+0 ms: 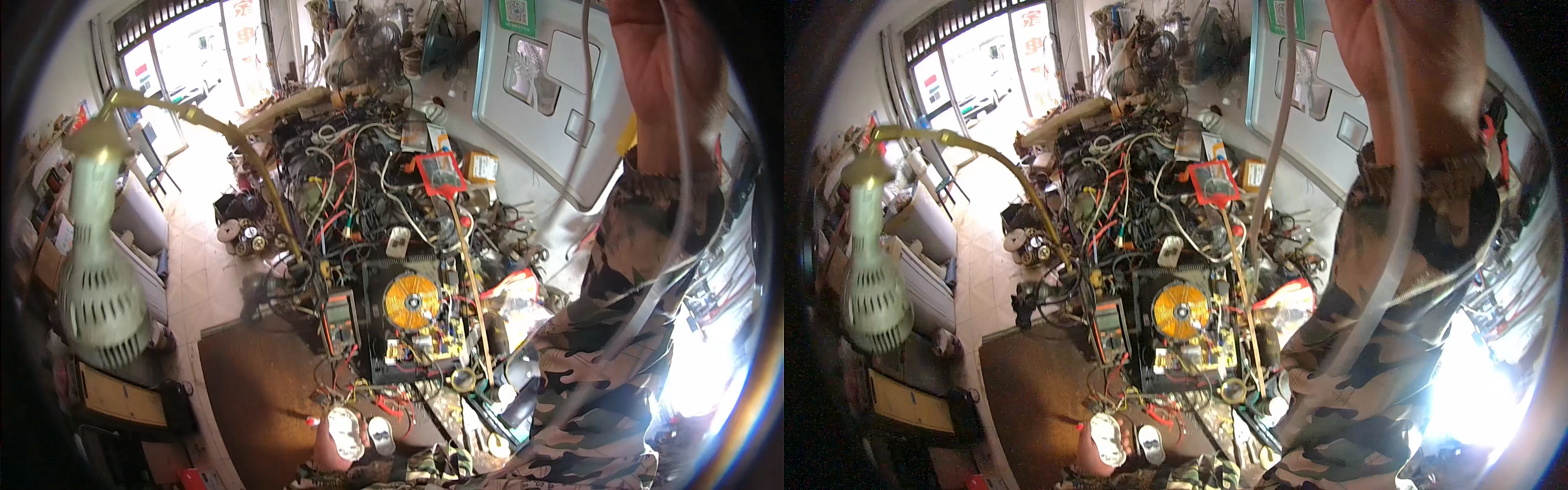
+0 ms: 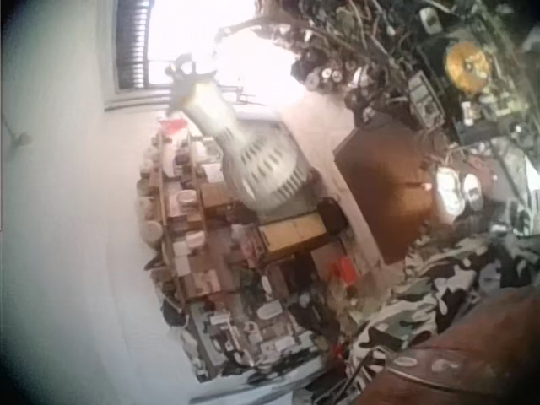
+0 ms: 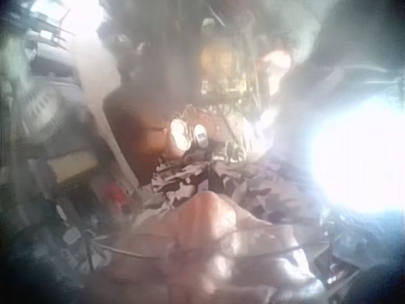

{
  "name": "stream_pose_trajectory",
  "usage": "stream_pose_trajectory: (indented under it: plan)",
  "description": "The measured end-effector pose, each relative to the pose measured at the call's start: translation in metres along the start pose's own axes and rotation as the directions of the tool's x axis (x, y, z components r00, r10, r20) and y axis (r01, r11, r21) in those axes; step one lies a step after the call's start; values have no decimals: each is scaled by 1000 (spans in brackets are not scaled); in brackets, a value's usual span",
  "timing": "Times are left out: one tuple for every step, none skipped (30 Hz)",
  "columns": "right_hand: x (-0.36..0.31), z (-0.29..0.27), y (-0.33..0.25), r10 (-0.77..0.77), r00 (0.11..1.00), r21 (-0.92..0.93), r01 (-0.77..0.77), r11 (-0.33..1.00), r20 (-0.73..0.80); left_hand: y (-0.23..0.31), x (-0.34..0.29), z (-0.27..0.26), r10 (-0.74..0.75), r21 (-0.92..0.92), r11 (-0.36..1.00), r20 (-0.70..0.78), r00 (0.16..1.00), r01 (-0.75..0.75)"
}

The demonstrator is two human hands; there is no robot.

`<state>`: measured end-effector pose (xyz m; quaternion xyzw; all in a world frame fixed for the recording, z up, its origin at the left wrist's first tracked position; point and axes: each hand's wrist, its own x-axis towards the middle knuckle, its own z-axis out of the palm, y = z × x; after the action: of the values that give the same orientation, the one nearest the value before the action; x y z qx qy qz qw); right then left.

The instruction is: The person applies glue to a white plastic shell, inserts small components, and then places a circuit board into the shell. The person handles the shell and board repeatedly while working at a cluttered electronics workbench.

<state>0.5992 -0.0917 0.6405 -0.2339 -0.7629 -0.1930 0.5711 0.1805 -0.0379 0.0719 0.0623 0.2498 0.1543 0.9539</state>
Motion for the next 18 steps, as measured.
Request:
stream_pose_trajectory:
  plan:
    - [-3, 9, -12, 29, 1000, -13, -29, 999, -1, -3, -6, 4, 51, 90, 995, -44, 998, -47]
    - [-8, 18, -29, 80, 997, -24, -81, 996, -13, -3, -14, 9, 65, 102, 993, -21, 998, -62]
    - [-14, 28, -46, 141, 990, -38, -141, 989, -26, -3, -18, 5, 68, 95, 993, -22, 997, -66]
    - [-23, 36, -64, 210, 977, -52, -211, 976, -33, -1, -22, 1, 103, 163, 981, 33, 994, -107]
    - [-38, 44, -80, 288, 957, -64, -291, 955, -46, 7, -38, 30, 120, 116, 987, -103, 987, -108]
    - [-50, 52, -98, 363, 930, -76, -366, 927, -51, 10, -47, 34, 122, 186, 976, -51, 991, -111]
    - [-62, 57, -121, 430, 901, -100, -434, 895, -62, 18, -52, 19, 75, 187, 980, -18, 997, -70]
    - [-69, 69, -142, 488, 871, -110, -491, 864, -58, 22, -55, -1, 111, 130, 988, -221, 969, -83]
    - [-79, 78, -162, 546, 836, -128, -549, 826, -60, 28, -66, -3, 192, 216, 960, -49, 980, -177]
    - [-85, 87, -184, 600, 798, -145, -601, 786, -56, 34, -68, -36, 126, 141, 983, -46, 991, -118]
    - [-102, 98, -178, 623, 782, -59, -623, 780, -26, 44, -83, -64, 168, 121, 980, -82, 982, -158]
    - [-108, 106, -194, 652, 759, -58, -651, 757, -11, 49, -91, -71, 175, 113, 980, -77, 982, -166]
    - [-111, 113, -215, 686, 727, -82, -684, 724, -5, 54, -95, -76, 151, 116, 983, -60, 987, -143]
    - [-113, 123, -229, 712, 702, -87, -708, 700, 10, 58, -101, -79, 176, 157, 975, -99, 980, -159]
    - [-114, 131, -240, 717, 696, -92, -713, 695, 28, 61, -110, -83, 205, 199, 964, -136, 969, -176]
    - [-115, 141, -248, 727, 684, -85, -723, 686, 55, 62, -121, -90, 239, 241, 951, -173, 955, -194]
    - [-102, 149, -274, 758, 651, -162, -744, 648, 43, 59, -114, -98, 167, 227, 965, -145, 975, -132]
    - [-104, 156, -269, 742, 666, -127, -731, 670, 80, 62, -123, -115, 221, 213, 959, -153, 963, -186]
